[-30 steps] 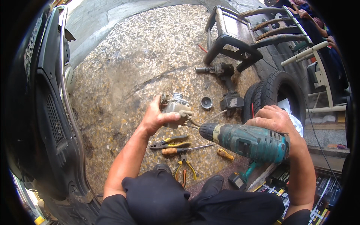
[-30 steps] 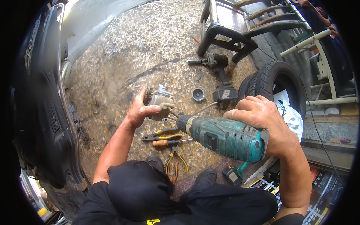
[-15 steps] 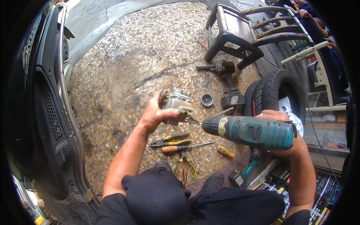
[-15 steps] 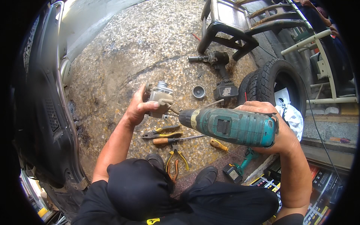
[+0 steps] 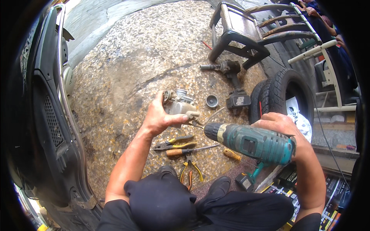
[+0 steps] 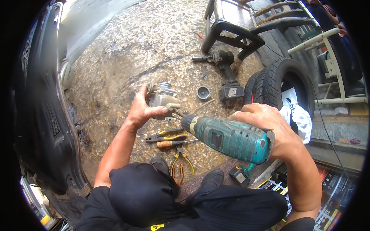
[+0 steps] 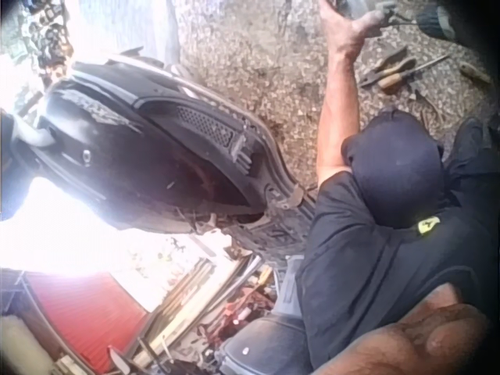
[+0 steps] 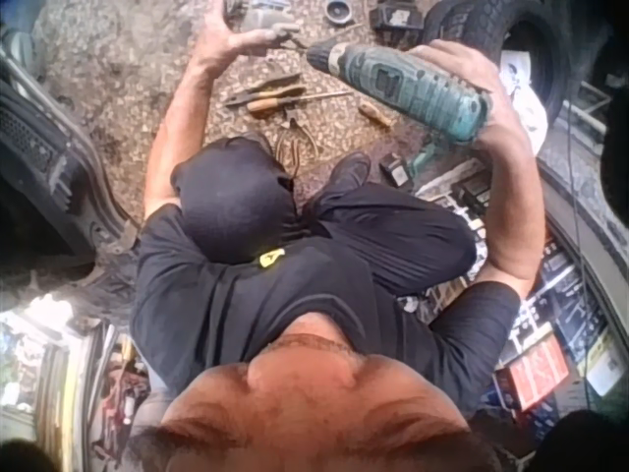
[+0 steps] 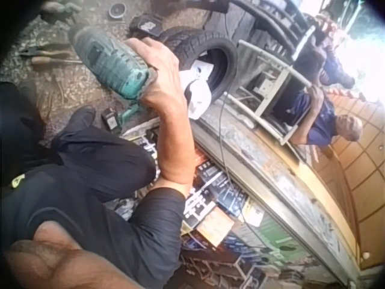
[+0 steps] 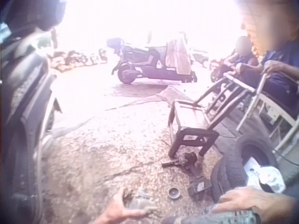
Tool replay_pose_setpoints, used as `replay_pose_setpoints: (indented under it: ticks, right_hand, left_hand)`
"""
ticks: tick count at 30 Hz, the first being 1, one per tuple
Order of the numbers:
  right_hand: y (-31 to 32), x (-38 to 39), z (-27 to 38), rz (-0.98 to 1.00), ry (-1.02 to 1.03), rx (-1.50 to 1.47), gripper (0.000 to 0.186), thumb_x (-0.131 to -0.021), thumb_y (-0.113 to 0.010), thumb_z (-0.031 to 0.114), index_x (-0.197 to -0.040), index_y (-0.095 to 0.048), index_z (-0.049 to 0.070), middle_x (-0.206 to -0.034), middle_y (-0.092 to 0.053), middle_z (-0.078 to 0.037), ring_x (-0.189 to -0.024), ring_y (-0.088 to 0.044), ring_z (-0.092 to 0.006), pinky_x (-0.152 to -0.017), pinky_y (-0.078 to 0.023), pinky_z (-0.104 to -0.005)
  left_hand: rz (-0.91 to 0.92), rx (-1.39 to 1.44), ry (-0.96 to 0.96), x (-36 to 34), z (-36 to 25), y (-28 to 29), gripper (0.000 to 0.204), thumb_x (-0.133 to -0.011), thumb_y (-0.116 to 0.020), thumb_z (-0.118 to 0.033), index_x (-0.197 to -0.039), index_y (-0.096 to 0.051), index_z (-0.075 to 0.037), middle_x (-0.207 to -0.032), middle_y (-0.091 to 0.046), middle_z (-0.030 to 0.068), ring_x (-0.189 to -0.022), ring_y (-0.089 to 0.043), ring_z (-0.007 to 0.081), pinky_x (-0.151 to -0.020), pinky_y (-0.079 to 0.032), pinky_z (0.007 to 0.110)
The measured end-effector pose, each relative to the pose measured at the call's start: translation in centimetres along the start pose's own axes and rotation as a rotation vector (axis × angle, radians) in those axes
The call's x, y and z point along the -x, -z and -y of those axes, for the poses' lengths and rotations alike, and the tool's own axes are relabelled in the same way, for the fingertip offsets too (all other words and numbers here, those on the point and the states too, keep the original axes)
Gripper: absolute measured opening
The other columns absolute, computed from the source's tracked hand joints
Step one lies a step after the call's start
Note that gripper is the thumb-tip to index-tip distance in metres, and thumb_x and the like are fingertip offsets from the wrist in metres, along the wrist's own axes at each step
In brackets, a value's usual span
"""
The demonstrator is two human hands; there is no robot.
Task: The person disassembles a scooter carburetor, cleans internal parts with a cloth, and uses a cordless drill to remove and reinsert screws. The person handles the carburetor body, a small metal cover, and a drill, working on the ground in a motorcycle repair shop.
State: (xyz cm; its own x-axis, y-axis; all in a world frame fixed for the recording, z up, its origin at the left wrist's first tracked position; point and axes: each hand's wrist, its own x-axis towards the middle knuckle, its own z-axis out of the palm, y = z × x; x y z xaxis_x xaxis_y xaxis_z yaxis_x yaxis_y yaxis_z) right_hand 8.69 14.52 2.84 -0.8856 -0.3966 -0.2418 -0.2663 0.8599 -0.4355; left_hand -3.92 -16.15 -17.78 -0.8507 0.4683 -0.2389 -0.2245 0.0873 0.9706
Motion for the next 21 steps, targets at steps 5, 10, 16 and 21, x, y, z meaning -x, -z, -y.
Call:
replay_pose_setpoints:
  ticks: [5,10,16,21]
  right_hand:
    - [-0.6,-0.1,-0.2,-0.006,-0.045,-0.099,0.054,-0.057,-0.085,0.032,-0.101,-0.07,0.006,-0.085,-0.064,-0.014,-0.08,-0.063,-0.0378,-0.069,-0.051,-0.0447]
    - [-0.5,-0.3,0.2,-0.027,-0.078,-0.017,0.041,-0.063,-0.08,0.029,-0.095,-0.067,0.006,-0.082,-0.061,-0.013,-0.081,-0.063,-0.0375,-0.07,-0.05,-0.0457]
    - [0.3,-1.9,2.7,0.0,0.183,0.454,0.023,-0.073,-0.071,0.027,-0.09,-0.067,0.013,-0.081,-0.056,-0.005,-0.086,-0.061,-0.0252,-0.092,-0.044,-0.0461]
    - [0.8,-2.3,4.4,-0.033,0.34,0.601,0.02,-0.081,-0.068,0.021,-0.101,-0.072,0.021,-0.094,-0.063,-0.003,-0.107,-0.065,-0.0238,-0.116,-0.035,-0.0576]
  left_hand:
    - [-0.031,0.031,-0.028,0.0,0.1,0.0,0.101,-0.056,-0.1,-0.032,-0.134,-0.049,0.005,-0.121,-0.067,0.0196,-0.11,-0.067,0.028,-0.098,-0.054,0.039]
    - [-0.033,0.073,0.013,0.0,0.3,0.0,0.104,-0.055,-0.1,-0.034,-0.136,-0.048,0.006,-0.121,-0.067,0.0212,-0.11,-0.067,0.0293,-0.099,-0.054,0.04]
    - [0.125,-0.252,0.084,0.0,1.3,-0.4,0.125,-0.048,-0.099,-0.051,-0.143,-0.045,0.011,-0.131,-0.064,0.0277,-0.124,-0.062,0.0354,-0.109,-0.048,0.04]
    - [0.186,-0.414,0.108,0.0,2.6,-1.1,0.14,-0.048,-0.097,-0.055,-0.151,-0.033,0.015,-0.141,-0.057,0.0327,-0.134,-0.055,0.0406,-0.117,-0.041,0.041]
